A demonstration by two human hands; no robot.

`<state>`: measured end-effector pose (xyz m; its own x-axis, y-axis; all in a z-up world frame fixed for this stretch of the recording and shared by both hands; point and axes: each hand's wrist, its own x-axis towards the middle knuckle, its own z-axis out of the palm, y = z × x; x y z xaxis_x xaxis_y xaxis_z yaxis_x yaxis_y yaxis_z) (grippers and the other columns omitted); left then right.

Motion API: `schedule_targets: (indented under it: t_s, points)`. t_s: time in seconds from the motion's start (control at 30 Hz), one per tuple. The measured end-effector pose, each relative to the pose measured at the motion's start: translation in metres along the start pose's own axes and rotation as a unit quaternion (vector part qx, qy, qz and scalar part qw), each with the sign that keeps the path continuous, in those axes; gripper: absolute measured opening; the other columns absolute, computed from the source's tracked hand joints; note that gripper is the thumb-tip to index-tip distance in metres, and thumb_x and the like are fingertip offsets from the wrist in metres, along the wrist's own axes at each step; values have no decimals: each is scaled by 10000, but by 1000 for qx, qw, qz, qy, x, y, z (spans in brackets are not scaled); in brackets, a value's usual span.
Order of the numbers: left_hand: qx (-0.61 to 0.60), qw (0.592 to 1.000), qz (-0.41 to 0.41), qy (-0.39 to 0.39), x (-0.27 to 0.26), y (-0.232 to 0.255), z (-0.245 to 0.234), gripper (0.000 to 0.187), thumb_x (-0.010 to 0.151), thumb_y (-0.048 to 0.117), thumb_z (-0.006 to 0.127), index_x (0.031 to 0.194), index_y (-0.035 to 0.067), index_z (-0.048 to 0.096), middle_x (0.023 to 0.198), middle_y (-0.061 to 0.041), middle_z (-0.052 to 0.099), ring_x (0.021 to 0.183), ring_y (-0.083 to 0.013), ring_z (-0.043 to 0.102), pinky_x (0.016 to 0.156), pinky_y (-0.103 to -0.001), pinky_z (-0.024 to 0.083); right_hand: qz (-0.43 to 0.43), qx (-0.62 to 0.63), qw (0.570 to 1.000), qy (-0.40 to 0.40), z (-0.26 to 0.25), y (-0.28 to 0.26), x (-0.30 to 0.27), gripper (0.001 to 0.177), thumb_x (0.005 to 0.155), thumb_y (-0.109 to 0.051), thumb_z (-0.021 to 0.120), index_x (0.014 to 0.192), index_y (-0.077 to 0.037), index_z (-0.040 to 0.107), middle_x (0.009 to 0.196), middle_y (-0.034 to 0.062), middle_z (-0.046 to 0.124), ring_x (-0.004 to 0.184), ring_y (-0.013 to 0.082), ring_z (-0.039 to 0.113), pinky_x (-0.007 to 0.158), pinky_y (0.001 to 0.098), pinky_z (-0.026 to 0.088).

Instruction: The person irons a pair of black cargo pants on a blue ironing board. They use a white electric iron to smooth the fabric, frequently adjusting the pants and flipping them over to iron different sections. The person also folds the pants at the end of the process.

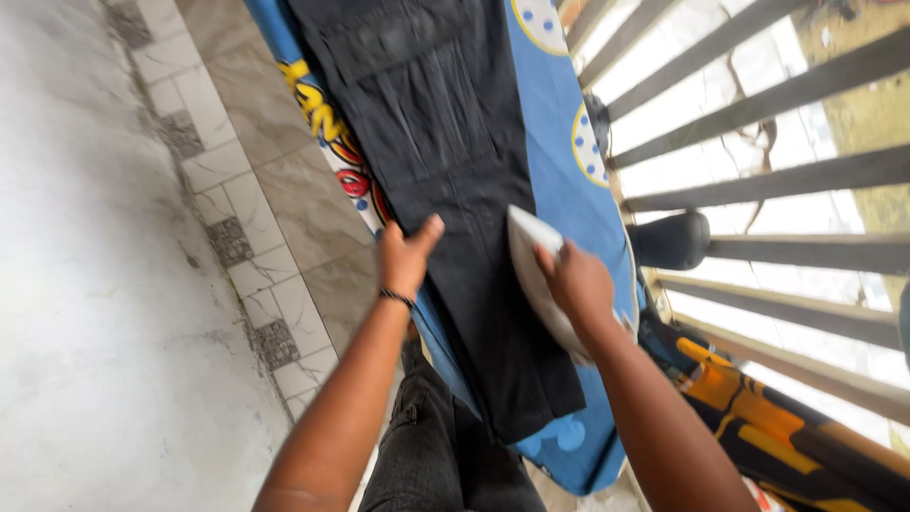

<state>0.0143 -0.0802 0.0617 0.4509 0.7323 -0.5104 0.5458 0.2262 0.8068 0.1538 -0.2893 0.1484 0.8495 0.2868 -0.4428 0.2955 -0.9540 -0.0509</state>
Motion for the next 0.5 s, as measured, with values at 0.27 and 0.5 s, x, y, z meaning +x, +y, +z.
schedule_targets:
  t_s: [0.27,0.5]
  points:
    - [-170,952,-208,-148,-171,-76,58,556,797,359,838,1069,-98,678,1073,-185,752,953,-264,742,870,-365,597,-18,-7,998,58,-19,124,-27,634,998,-639,499,979,-32,682,834,262,710,827,463,691,719,543,526]
    - [-242,912,-187,-272,-262,-108,88,622,877,388,779,1207,-121,646,1175,-187,736,1069,-282,712,937,-364,572,-47,59,993,89,-139,72,-35,641,1030,-644,545,1020,-18,685,702,202,690,657,356,731,629,459,562]
